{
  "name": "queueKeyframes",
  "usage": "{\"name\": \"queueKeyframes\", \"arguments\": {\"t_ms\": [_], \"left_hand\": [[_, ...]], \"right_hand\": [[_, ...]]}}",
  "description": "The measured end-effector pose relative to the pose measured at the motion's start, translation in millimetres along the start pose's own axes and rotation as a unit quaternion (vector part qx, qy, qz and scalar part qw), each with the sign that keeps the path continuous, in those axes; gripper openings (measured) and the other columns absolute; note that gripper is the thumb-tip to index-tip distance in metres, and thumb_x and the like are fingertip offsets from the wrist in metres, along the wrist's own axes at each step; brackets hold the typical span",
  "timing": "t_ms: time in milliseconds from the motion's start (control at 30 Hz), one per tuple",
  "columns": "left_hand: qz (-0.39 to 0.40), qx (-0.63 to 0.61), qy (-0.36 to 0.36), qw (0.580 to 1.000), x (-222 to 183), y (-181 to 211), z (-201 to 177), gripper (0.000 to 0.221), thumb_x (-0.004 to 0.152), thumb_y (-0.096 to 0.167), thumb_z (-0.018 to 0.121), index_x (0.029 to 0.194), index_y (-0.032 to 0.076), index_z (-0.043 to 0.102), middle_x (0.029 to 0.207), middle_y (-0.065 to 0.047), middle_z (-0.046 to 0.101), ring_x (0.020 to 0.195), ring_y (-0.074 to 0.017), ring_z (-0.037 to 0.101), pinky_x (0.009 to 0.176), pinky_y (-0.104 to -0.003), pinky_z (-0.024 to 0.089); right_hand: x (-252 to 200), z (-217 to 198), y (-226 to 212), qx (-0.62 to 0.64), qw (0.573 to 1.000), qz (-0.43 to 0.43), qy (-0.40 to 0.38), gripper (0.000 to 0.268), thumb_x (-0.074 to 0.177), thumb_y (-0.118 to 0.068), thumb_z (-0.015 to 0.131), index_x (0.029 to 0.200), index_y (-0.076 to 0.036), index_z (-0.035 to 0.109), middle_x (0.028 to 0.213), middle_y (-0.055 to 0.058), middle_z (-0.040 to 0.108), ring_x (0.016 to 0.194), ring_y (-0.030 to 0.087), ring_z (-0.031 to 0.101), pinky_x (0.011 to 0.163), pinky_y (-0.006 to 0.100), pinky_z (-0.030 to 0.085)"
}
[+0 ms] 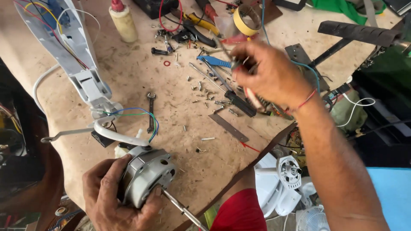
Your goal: Testing motor windings with a multimeter and reassembling the motor core of a fan
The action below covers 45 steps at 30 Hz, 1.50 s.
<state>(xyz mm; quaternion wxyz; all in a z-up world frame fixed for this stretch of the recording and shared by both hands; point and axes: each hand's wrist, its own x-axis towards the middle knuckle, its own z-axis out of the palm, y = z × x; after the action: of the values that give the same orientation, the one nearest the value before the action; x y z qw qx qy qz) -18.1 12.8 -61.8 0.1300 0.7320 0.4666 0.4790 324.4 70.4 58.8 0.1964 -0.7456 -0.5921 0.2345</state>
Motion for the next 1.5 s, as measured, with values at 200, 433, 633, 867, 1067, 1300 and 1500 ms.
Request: {"name": "queueKeyframes", "arguments": {"t_ms": [200,433,633,867,1067,1300,1500], "left_hand": [[0.017,0.011,0.005,1.0,0,-3,1,0.074,0.066,0.046,0.074,0.126,0.002,0.068,0.12,-0.024,0.062,0.106,-0.0333,0.065,0.088,-0.043,0.055],[0.033,0.018,-0.023,0.999,-1,-7,-3,0.075,0.07,0.047,0.076,0.131,0.003,0.065,0.121,-0.024,0.06,0.105,-0.0337,0.062,0.089,-0.042,0.054],[0.027,0.035,-0.069,0.997,10,2,-6,0.081,0.064,0.043,0.083,0.134,0.006,0.065,0.122,-0.024,0.057,0.113,-0.0372,0.057,0.104,-0.048,0.046],[0.105,0.204,-0.14,0.963,26,34,0,0.092,0.055,0.057,0.087,0.135,0.018,0.063,0.122,-0.016,0.058,0.105,-0.0375,0.057,0.083,-0.053,0.046],[0.086,0.204,-0.167,0.961,26,43,-11,0.095,0.066,0.062,0.085,0.142,0.016,0.051,0.123,-0.014,0.056,0.105,-0.0358,0.052,0.089,-0.052,0.04],[0.066,0.126,-0.177,0.974,21,49,-26,0.095,0.073,0.068,0.077,0.147,0.014,0.051,0.134,-0.018,0.055,0.124,-0.0375,0.049,0.104,-0.054,0.031],[0.149,-0.045,-0.06,0.986,12,70,-28,0.045,0.091,0.044,0.071,0.125,0.016,0.068,0.114,-0.003,0.074,0.11,-0.0212,0.062,0.095,-0.046,0.038]], "right_hand": [[27,22,-3,-0.043,0.981,-0.19,-0.003,0.037,0.092,-0.015,0.067,0.127,-0.005,0.062,0.129,0.019,0.06,0.116,0.03,0.063,0.104,0.039,0.052],[40,103,-7,-0.16,0.954,-0.241,-0.071,0.028,0.096,-0.03,0.065,0.114,-0.008,0.064,0.108,0.014,0.063,0.092,0.03,0.066,0.082,0.048,0.055],[-14,48,19,-0.287,0.944,-0.15,-0.06,0.016,0.1,-0.021,0.058,0.105,-0.016,0.071,0.108,0.008,0.074,0.097,0.031,0.072,0.083,0.051,0.058],[-50,78,47,-0.436,0.874,-0.19,0.097,0.006,0.094,-0.022,0.059,0.098,-0.021,0.063,0.087,0.004,0.067,0.077,0.033,0.073,0.052,0.049,0.053],[-52,68,54,-0.233,0.96,-0.12,0.102,0.038,0.092,-0.031,0.069,0.128,-0.019,0.072,0.125,0.001,0.074,0.104,0.026,0.072,0.079,0.044,0.06],[-135,102,17,0.365,0.915,-0.125,0.118,0.013,0.096,-0.014,0.069,0.109,-0.011,0.071,0.091,0.003,0.075,0.077,0.009,0.068,0.062,0.019,0.055],[-160,140,-22,0.609,0.773,-0.136,0.112,0.022,0.087,0.003,0.075,0.107,-0.001,0.068,0.094,0.01,0.074,0.073,0.013,0.067,0.065,0.021,0.056]]}}
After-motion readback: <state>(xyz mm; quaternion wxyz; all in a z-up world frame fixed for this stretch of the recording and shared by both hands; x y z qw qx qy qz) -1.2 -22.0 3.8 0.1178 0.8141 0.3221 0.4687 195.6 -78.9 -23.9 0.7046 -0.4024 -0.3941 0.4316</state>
